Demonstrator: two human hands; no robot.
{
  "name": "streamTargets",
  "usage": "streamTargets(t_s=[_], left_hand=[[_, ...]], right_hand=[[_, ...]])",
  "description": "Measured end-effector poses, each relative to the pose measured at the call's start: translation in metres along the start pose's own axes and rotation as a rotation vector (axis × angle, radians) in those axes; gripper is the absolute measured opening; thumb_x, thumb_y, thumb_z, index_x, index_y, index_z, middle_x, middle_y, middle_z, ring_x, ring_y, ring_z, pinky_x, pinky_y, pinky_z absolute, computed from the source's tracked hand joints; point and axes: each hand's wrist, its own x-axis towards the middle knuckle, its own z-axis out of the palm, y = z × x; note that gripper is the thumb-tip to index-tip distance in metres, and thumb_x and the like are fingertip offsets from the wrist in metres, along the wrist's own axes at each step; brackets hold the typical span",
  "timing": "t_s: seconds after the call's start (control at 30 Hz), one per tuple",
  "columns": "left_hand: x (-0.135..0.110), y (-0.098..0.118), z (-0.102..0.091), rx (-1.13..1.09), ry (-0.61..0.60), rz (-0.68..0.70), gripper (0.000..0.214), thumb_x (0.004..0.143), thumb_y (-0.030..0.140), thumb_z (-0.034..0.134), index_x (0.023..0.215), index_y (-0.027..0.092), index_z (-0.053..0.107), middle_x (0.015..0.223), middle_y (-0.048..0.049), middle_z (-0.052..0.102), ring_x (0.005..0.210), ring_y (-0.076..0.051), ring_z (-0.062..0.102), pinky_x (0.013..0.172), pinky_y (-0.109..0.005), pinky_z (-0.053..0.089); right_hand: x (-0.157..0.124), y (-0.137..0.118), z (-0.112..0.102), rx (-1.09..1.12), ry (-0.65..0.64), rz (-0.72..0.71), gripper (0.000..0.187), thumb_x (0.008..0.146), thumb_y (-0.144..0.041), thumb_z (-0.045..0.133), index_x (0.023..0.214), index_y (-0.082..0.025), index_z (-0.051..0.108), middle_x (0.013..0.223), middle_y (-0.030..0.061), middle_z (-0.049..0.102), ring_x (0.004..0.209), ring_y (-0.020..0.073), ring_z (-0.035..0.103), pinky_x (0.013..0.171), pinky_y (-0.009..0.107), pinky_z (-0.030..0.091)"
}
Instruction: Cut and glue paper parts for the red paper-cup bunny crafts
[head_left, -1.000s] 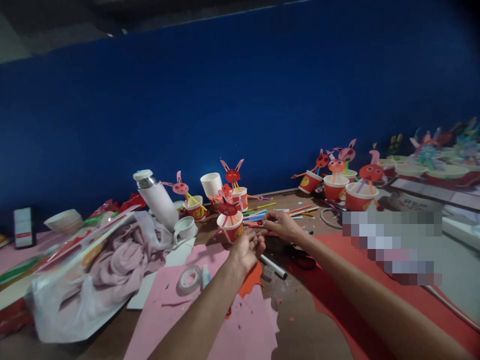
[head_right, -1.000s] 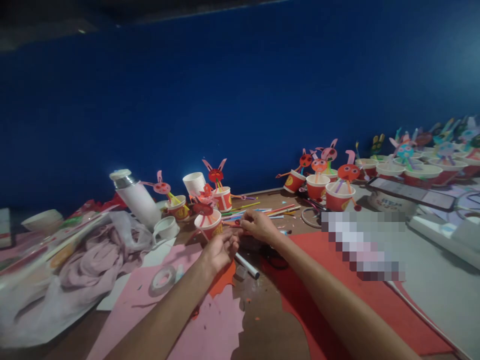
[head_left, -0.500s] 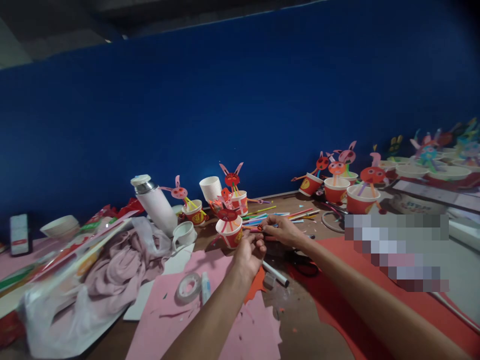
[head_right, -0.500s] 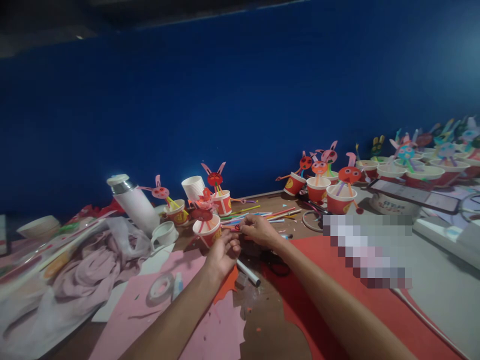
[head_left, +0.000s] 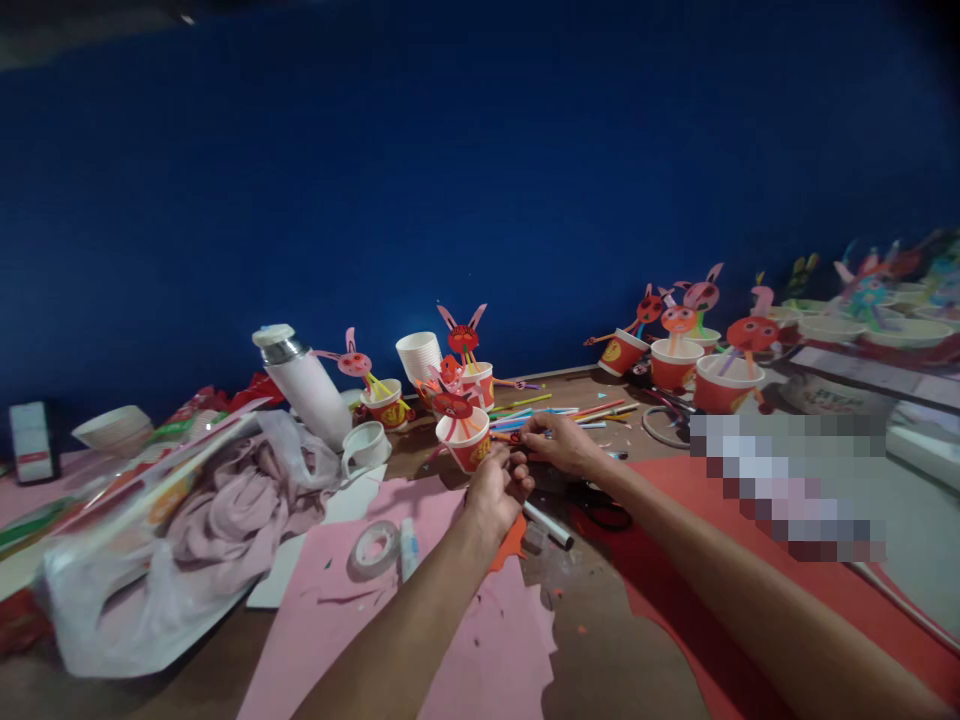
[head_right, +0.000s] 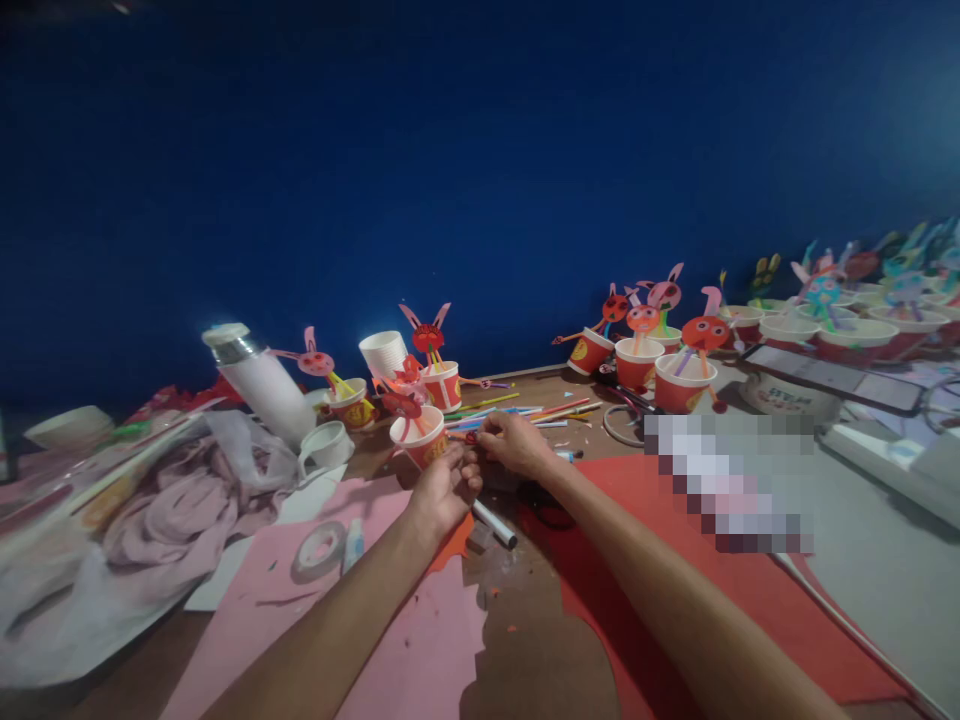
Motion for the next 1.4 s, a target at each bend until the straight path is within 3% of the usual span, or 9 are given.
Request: streamTargets(t_s=[0.7, 0.83, 1.4], left_hand=[[-0.002, -0.001, 0.003, -0.080, 0.092, 0.005, 0.020, 0.087, 0.008, 0.040, 0.068, 0.015, 0.042, 0.046, 0.0074, 0.039, 0.030, -0.002, 0.032, 0.033, -0.011, 0.026], [-0.001, -0.002, 0.003, -0.082, 0.107, 0.011, 0.018, 0.084, 0.010, 0.047, 0.068, 0.016, 0.043, 0.046, 0.0080, 0.038, 0.030, -0.001, 0.032, 0.034, -0.011, 0.026], [-0.004, -0.002, 0.004, -0.077, 0.094, 0.029, 0.022, 0.088, 0.007, 0.038, 0.068, 0.016, 0.042, 0.044, 0.0082, 0.038, 0.029, -0.002, 0.032, 0.034, -0.012, 0.025]], right_hand=[[-0.006, -0.021, 0.003, -0.247, 0.013, 0.028, 0.013, 0.074, -0.023, 0.052, 0.069, -0.017, 0.062, 0.067, 0.0028, 0.065, 0.063, 0.0158, 0.056, 0.055, 0.023, 0.034], [-0.007, -0.022, 0.004, -0.231, 0.017, 0.030, 0.012, 0.073, -0.024, 0.052, 0.067, -0.018, 0.062, 0.066, 0.0022, 0.065, 0.064, 0.0157, 0.056, 0.056, 0.023, 0.034], [-0.005, -0.003, 0.011, -0.017, 0.007, -0.048, 0.017, 0.074, -0.024, 0.052, 0.086, -0.018, 0.062, 0.078, 0.0007, 0.068, 0.069, 0.0142, 0.060, 0.063, 0.023, 0.043]])
